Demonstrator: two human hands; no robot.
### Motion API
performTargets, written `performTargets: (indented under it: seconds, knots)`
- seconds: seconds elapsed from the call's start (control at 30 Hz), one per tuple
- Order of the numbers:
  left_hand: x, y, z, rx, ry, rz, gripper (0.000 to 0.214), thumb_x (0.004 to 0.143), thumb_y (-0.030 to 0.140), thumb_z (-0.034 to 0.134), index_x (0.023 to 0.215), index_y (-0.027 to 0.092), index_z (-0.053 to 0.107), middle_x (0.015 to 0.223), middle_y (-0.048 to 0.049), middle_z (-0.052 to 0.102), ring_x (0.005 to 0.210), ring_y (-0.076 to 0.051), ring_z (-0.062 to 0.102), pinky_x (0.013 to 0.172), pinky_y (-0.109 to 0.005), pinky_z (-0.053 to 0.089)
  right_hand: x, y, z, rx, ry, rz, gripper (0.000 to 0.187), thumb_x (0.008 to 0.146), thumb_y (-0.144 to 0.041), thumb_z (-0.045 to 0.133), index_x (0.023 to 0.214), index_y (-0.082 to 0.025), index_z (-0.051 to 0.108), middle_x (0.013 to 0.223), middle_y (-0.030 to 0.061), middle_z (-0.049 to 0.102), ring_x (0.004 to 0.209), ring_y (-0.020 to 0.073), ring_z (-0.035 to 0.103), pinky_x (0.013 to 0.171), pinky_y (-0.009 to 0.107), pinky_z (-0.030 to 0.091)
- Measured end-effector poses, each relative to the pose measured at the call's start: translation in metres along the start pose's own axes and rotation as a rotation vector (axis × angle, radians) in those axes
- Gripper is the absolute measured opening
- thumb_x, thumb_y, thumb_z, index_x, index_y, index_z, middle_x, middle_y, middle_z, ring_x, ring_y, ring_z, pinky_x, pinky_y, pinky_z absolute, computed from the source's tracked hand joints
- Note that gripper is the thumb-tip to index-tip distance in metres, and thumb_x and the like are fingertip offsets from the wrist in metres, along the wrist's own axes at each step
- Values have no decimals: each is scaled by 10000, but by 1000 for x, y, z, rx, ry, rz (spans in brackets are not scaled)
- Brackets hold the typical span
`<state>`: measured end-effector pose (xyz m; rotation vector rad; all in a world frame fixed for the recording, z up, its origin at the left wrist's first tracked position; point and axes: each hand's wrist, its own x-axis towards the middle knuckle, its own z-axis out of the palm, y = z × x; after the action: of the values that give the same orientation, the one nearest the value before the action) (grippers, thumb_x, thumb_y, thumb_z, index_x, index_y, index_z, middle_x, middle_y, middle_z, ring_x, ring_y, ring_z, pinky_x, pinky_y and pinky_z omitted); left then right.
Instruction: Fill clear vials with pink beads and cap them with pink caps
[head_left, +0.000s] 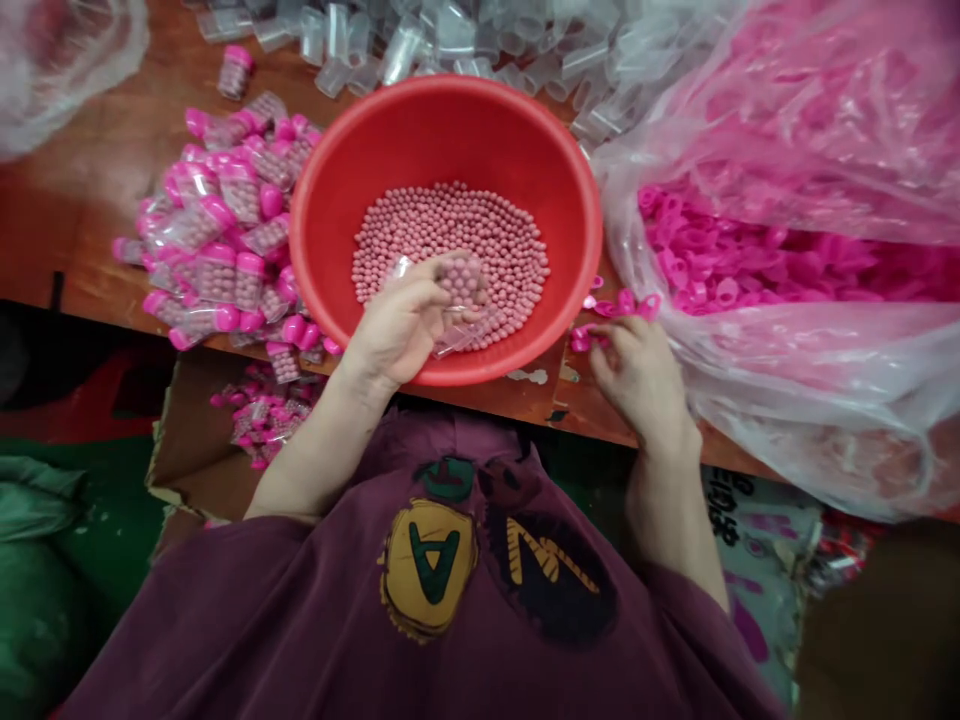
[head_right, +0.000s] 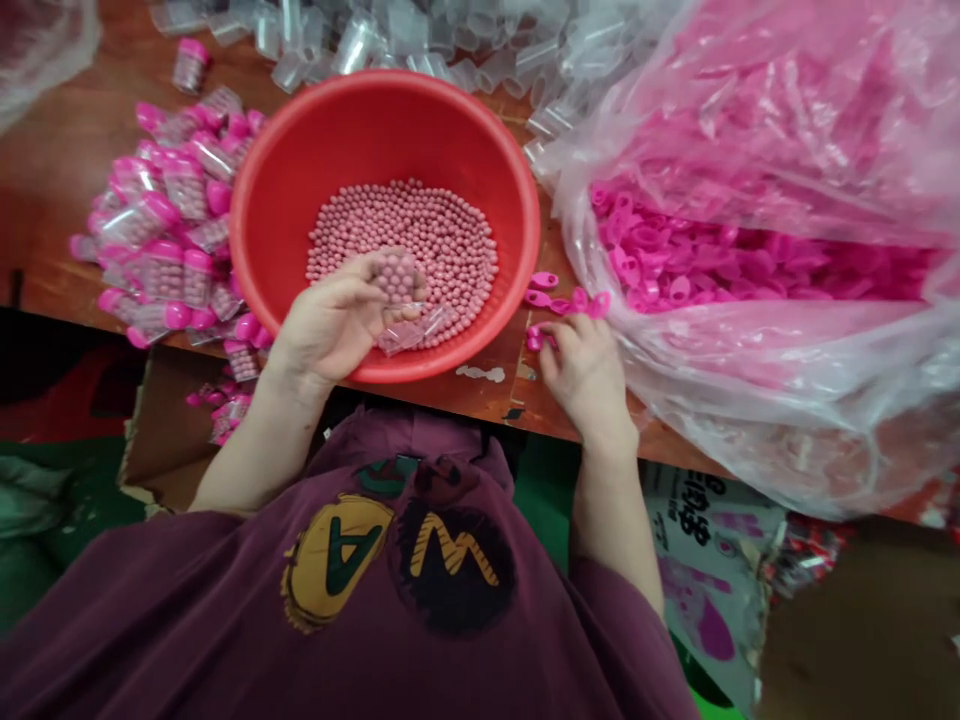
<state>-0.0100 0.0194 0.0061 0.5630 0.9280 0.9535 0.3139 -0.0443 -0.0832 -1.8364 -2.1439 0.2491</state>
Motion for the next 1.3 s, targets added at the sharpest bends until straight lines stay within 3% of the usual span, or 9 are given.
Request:
performTargets:
  seconds: [0.13,0.27,0.4,0.57,0.73,0.93,1.03,1.2,1.3]
  knots:
    - [2,2,0,-60,-60,-64,679,649,70,572,1306,158,716,1320,-117,810,1420,-305,719,1214,-492,597,-8,-10,11,-159,-17,-43,393,1062,-291,522,1317,-125,771,1202,230,782,1057,369,682,921,530,585]
    - [6,4,-3,-135,-130,-113,673,611,25,558,1248,141,743,1339,-145,823,1424,-322,732,1236,-512,586,-4,-5,23,-160,43,-29,419,1088,-349,498,1332,-149,773,1123,191,807,1071,360,696,959,523,561]
    - [4,4,-4,-163,-134,-109,651,634,12,578,1250,143,746,1357,-144,821,1403,-321,747,1212,-498,608,-1,-4,28,-124,17,-11,437,1101,-403,484,1287,-157,794,1143,207,798,1062,368,710,940,528,560]
    - [2,-1,-8,-98,-148,-48,674,681,12,773,1334,168,720,1374,-135,808,1280,-293,800,1113,-408,653,3,-7,35,-16,-18,12,409,1081,-444,536,1241,-164,786,1133,210,762,1063,364,694,956,547,596]
    - [2,-10,-10,-63,-161,26,713,692,98,898,1375,175,708,1325,-128,828,1152,-264,830,1075,-406,673,3,-10,33,75,-44,9,349,1068,-377,525,1224,-181,767,1159,205,769,1095,360,718,992,564,631]
    - [2,-12,-9,-16,-174,61,639,743,126,814,1374,161,713,1317,-141,832,1132,-268,833,1005,-400,688,-1,-13,19,168,17,112,394,1033,-431,587,1283,-194,779,1196,182,821,1110,334,776,1033,545,646]
    - [2,-12,-9,-16,-175,68,597,744,136,803,1334,161,719,1296,-134,837,1073,-247,836,1000,-397,688,-3,-16,14,274,81,215,462,1039,-485,587,1327,-181,781,1164,163,842,977,291,795,982,520,669]
    - [2,-11,-8,-15,-139,52,552,751,204,893,1273,173,717,1230,-112,837,1014,-218,826,1025,-397,677,-8,-28,17,471,103,332,455,1047,-507,607,1346,-211,782,1230,141,845,1090,277,813,1037,488,670]
    - [2,-11,-7,-6,-120,44,485,784,230,886,1233,172,713,1130,-96,832,951,-199,818,987,-380,676,-10,-29,23,520,66,344,445,1044,-528,616,1322,-221,779,1198,122,841,1018,256,800,990,480,682]
